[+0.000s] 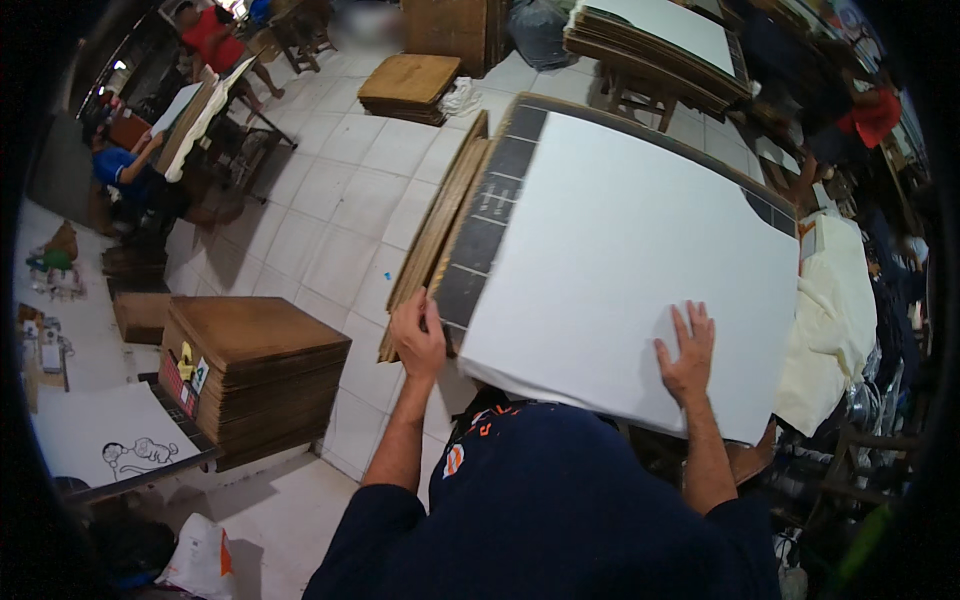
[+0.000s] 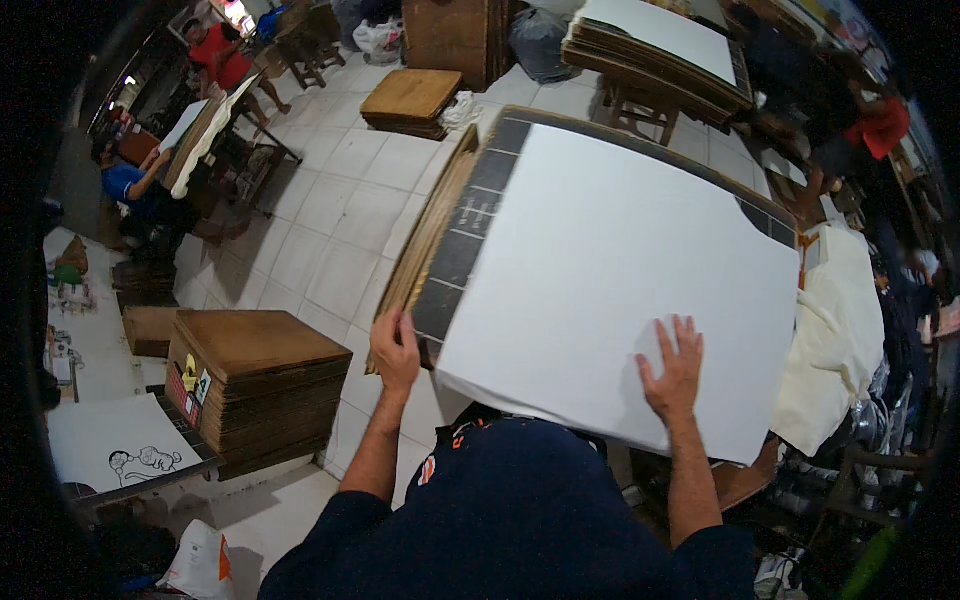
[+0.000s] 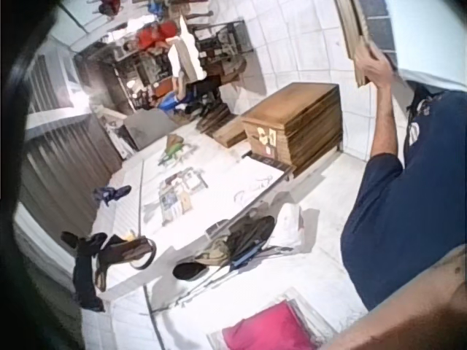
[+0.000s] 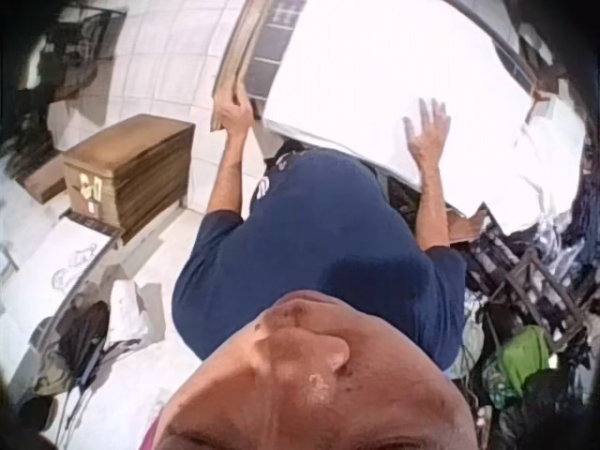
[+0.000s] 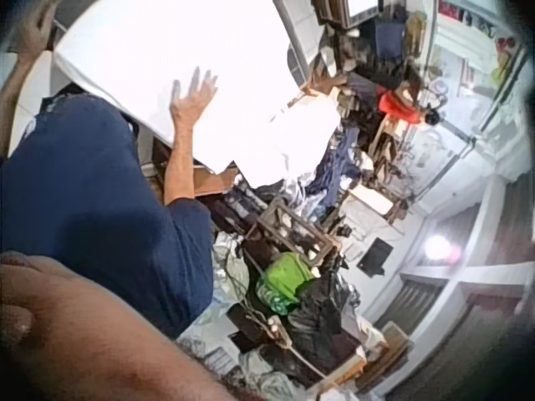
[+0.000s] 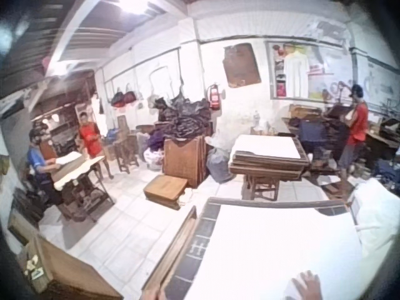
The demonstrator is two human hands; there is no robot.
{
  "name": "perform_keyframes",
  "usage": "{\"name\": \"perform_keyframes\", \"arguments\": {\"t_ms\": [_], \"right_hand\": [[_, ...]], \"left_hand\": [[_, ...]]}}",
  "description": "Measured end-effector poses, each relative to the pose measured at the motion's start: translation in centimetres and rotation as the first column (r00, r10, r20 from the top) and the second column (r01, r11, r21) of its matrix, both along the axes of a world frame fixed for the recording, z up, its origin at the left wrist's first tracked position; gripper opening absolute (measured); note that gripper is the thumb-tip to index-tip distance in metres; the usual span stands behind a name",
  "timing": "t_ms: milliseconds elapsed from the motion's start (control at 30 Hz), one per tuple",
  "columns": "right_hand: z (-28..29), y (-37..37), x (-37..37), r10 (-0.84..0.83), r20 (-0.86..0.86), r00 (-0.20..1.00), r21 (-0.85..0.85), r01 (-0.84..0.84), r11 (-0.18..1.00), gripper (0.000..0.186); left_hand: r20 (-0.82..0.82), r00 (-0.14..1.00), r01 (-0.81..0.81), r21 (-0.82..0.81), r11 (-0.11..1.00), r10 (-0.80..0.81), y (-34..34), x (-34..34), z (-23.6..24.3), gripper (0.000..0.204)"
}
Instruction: The person places a white fabric onto a screen-printing frame, smooths it, and lifts the frame to inspect the underside. The person repeats this process multiple times, handling the fabric and frame by hand.
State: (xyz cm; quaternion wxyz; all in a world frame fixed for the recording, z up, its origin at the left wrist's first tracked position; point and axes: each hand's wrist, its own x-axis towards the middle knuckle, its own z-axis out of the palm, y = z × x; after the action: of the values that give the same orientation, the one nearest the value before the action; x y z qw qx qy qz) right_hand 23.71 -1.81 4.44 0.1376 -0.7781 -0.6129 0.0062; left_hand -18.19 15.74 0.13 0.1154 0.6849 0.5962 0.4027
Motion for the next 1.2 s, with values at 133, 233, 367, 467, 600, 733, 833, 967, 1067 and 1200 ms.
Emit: {"name": "perform_keyframes", "arguments": {"t_ms": [133,233,367,467,600,733,833,967,1067,1200], "right_hand": [[-0.3,1.0,-0.3,-0.068,0.001,0.998,0.004,0.068,0.998,0.052],[-0.5,2.2,-2.4,-0.265,-0.245,0.933,0.011,0.276,0.961,0.048],[-0.2,2.9,-8.7,-0.200,-0.378,0.904,0.250,0.308,0.918,0.054],[0.7,2.9,-12.8,-0.272,-0.435,0.858,0.174,0.377,0.910,0.059],[1.4,3.4,-14.7,-0.257,-0.414,0.873,0.224,0.371,0.901,0.065],[1.4,4.1,-15.3,-0.267,-0.483,0.834,0.238,0.418,0.877,0.066],[1.6,4.5,-16.7,-0.240,-0.507,0.828,0.235,0.400,0.886,0.065],[3.0,5.3,-18.9,-0.159,-0.533,0.831,0.181,0.295,0.938,0.059],[4.4,7.1,-20.6,-0.061,-0.579,0.813,0.092,0.140,0.986,0.042],[6.0,12.7,-25.7,0.212,-0.795,0.568,0.036,-0.305,0.952,0.039]], "left_hand": [[0.036,0.987,-0.150,-0.178,0.973,0.159,8.6,-9.8,-5.5,0.031],[0.277,0.954,0.073,-0.587,0.807,0.116,10.9,-12.9,-11.1,0.038],[0.485,0.870,0.310,-0.684,0.660,0.095,11.9,-14.5,-14.2,0.044],[0.497,0.858,0.300,-0.690,0.659,0.130,12.6,-14.9,-13.4,0.042],[0.319,0.943,0.109,-0.558,0.822,0.091,13.4,-15.2,-12.4,0.037],[0.033,0.994,-0.095,-0.232,0.968,0.105,13.5,-15.8,-13.4,0.031],[0.061,0.998,0.009,-0.339,0.941,0.012,14.3,-16.5,-13.6,0.027],[0.007,1.000,-0.001,-0.274,0.962,0.003,17.3,-17.0,-9.4,0.023],[-0.013,0.999,0.039,0.042,0.998,-0.039,18.6,-15.9,-2.8,0.017],[0.114,0.987,0.066,0.348,0.935,-0.112,16.6,-12.5,7.2,0.009]]}}
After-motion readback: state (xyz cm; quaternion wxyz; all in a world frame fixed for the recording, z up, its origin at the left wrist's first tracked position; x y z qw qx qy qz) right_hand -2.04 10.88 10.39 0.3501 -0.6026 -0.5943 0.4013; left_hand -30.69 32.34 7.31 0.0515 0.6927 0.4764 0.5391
